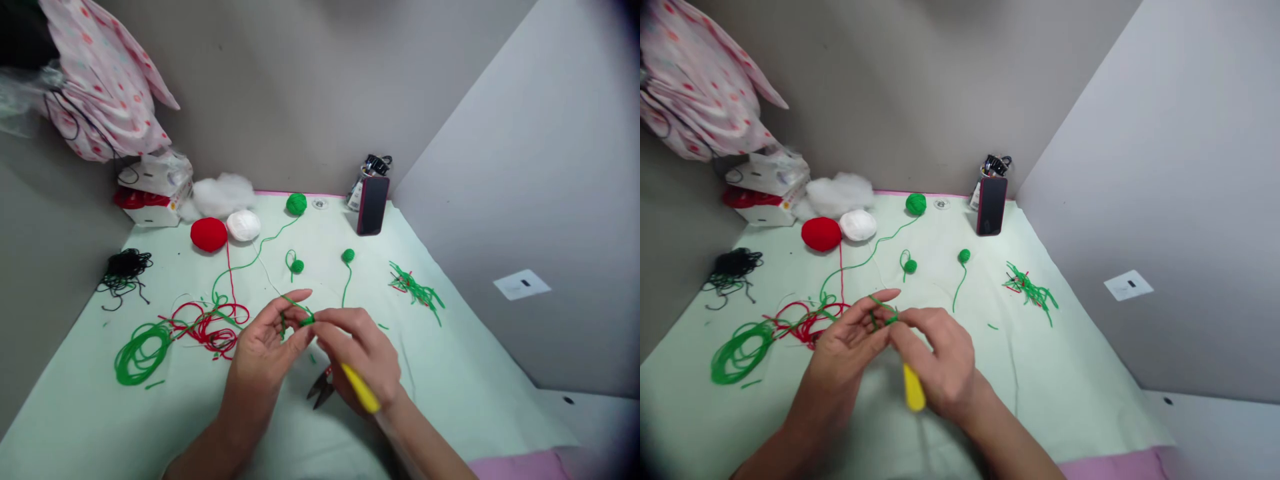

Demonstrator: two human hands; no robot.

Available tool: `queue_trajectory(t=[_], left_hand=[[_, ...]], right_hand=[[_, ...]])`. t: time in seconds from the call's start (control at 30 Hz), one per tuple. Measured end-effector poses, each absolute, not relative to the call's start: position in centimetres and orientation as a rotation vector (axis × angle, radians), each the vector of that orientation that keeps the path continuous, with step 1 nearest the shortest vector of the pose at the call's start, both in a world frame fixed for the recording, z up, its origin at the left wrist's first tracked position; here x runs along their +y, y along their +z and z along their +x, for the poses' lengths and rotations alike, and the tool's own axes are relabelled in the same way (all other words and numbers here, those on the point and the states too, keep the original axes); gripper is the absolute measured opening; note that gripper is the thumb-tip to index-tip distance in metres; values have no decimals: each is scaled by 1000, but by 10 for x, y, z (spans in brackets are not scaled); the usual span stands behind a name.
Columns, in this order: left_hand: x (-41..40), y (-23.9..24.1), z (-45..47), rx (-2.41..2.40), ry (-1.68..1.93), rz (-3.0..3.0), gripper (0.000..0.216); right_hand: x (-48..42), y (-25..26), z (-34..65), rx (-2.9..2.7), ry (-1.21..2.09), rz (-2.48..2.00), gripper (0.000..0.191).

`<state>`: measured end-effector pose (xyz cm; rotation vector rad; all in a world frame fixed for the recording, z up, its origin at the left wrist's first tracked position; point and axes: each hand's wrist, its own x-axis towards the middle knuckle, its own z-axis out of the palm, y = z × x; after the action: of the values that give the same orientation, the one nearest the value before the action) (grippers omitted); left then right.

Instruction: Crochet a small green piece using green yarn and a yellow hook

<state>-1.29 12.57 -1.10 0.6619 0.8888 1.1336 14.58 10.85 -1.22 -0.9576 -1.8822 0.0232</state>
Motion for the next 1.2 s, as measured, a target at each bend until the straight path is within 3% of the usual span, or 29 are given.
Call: queue_trajectory(t=[0.1,0.37,0.47,0.7,0.93,1.2], left_hand=[[127,-8,-13,774,1014,467,54],[132,-6,-20,715,990,444,45],[128,-10,-18,747,1009,556,39],[133,-10,-14,717,954,367,48],[136,-11,-19,725,964,441,36],[132,-12,-20,789,932,608,36]], right_hand=[[109,-16,144,-1865,-44,-931,33],[117,-8,144,-1246,842,-876,18],[120,-9,140,-1329,778,-918,16],[108,-8,143,-1766,214,-1005,34],[120,-9,146,-1173,884,-931,15],[121,-12,147,-1039,1061,-968,17]])
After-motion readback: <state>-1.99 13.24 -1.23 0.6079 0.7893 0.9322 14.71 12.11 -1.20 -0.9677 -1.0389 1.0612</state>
